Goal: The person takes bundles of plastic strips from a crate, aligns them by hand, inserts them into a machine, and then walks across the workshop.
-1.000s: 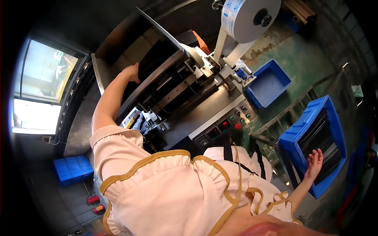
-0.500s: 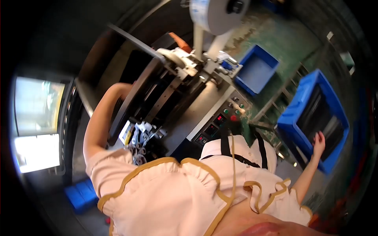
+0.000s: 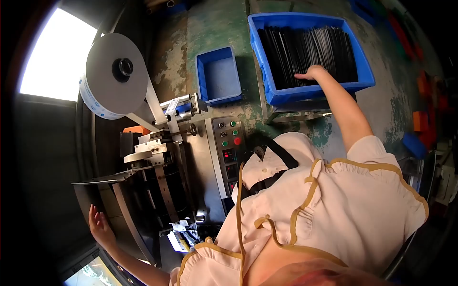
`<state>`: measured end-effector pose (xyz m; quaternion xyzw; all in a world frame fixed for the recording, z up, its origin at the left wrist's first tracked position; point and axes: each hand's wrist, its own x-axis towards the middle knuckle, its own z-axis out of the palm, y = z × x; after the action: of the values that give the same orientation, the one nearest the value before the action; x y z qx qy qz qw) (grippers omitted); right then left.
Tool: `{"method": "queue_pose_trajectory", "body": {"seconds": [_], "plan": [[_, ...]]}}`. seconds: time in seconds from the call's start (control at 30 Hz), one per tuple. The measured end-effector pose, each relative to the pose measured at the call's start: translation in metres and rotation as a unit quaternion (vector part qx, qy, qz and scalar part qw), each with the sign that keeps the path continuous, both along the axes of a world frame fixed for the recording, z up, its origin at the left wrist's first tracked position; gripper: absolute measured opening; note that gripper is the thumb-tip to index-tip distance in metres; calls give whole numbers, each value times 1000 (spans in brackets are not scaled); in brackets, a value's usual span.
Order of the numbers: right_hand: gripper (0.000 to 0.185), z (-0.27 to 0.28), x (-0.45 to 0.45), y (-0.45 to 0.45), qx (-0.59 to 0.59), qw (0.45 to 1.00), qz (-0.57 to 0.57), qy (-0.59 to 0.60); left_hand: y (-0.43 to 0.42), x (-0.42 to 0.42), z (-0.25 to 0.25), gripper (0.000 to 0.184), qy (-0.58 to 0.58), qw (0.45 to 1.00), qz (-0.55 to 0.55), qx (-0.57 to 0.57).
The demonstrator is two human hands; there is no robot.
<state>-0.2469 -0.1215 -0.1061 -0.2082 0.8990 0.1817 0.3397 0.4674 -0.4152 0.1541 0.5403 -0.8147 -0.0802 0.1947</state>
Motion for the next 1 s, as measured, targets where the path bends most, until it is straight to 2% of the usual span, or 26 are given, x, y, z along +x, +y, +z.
{"method": "queue_pose_trajectory", "body": {"seconds": [0.03, 0.1, 0.13, 0.2, 0.23, 0.3, 0.33, 0.37, 0.43, 0.47, 0.5, 0.57, 0.63, 0.7, 0.73, 0.77, 0.83, 0.87, 0.9, 0.97, 1.0], "plan": [[113, -10, -1, -5, 8, 999, -29, 27, 14, -9, 2, 34, 0, 1000, -4, 0], [115, -18, -7, -8, 20, 998, -59, 6, 46, -28, 7, 26, 42, 989, -14, -144], [115, -16, -4, -8, 21, 998, -64, 5, 60, -38, 9, 26, 42, 989, -19, -142], [111, -7, 2, -6, -5, 993, -98, 60, 90, -55, 10, 20, -48, 951, -56, -302], [111, -11, -1, -2, -5, 993, -97, 59, 104, -65, 7, 20, -48, 951, -56, -302], [106, -20, -10, -1, -95, 966, -221, 100, 125, -87, -8, 17, 26, 948, -86, -306], [98, -13, -10, -3, -101, 963, -231, 96, 132, -95, -20, 18, 55, 950, -96, -292], [98, -13, -13, -1, -107, 963, -226, 97, 139, -102, -34, 18, 84, 951, -106, -278], [78, -10, -16, 7, -176, 969, -155, 82, 159, -119, -58, 19, 136, 970, -63, -189], [54, -2, -15, 11, -224, 957, -182, 28, 167, -122, -77, 18, 212, 967, -58, -133], [54, -4, -17, 13, -225, 957, -180, 27, 176, -126, -95, 18, 286, 954, -54, -76], [42, -14, -25, 15, -280, 933, -224, 34, 202, -144, -118, 17, 343, 938, -40, -11], [37, -29, -36, 17, -317, 909, -270, 17, 221, -155, -137, 16, 345, 937, -39, 43], [29, -36, -45, 23, -441, 837, -308, -95, 236, -170, -151, 16, 376, 920, -38, 99], [18, -24, -42, 26, -502, 800, -307, -116, 244, -182, -152, 16, 408, 902, -34, 139], [12, -10, -42, 40, -560, 693, -343, -298, 251, -194, -152, 16, 437, 881, -29, 180], [10, 30, -44, 63, -492, 662, -419, -381, 260, -215, -156, 16, 459, 859, -37, 224], [11, 42, -41, 76, -534, 601, -408, -433, 263, -225, -157, 15, 458, 856, -48, 236], [9, 50, -38, 92, -555, 582, -397, -442, 265, -235, -158, 15, 458, 852, -58, 248], [10, 72, -17, 131, -627, 611, -319, -362, 271, -255, -161, 13, 456, 849, -76, 256], [15, 79, 0, 150, -684, 647, -239, -238, 273, -264, -163, 13, 452, 845, -81, 274]]}}
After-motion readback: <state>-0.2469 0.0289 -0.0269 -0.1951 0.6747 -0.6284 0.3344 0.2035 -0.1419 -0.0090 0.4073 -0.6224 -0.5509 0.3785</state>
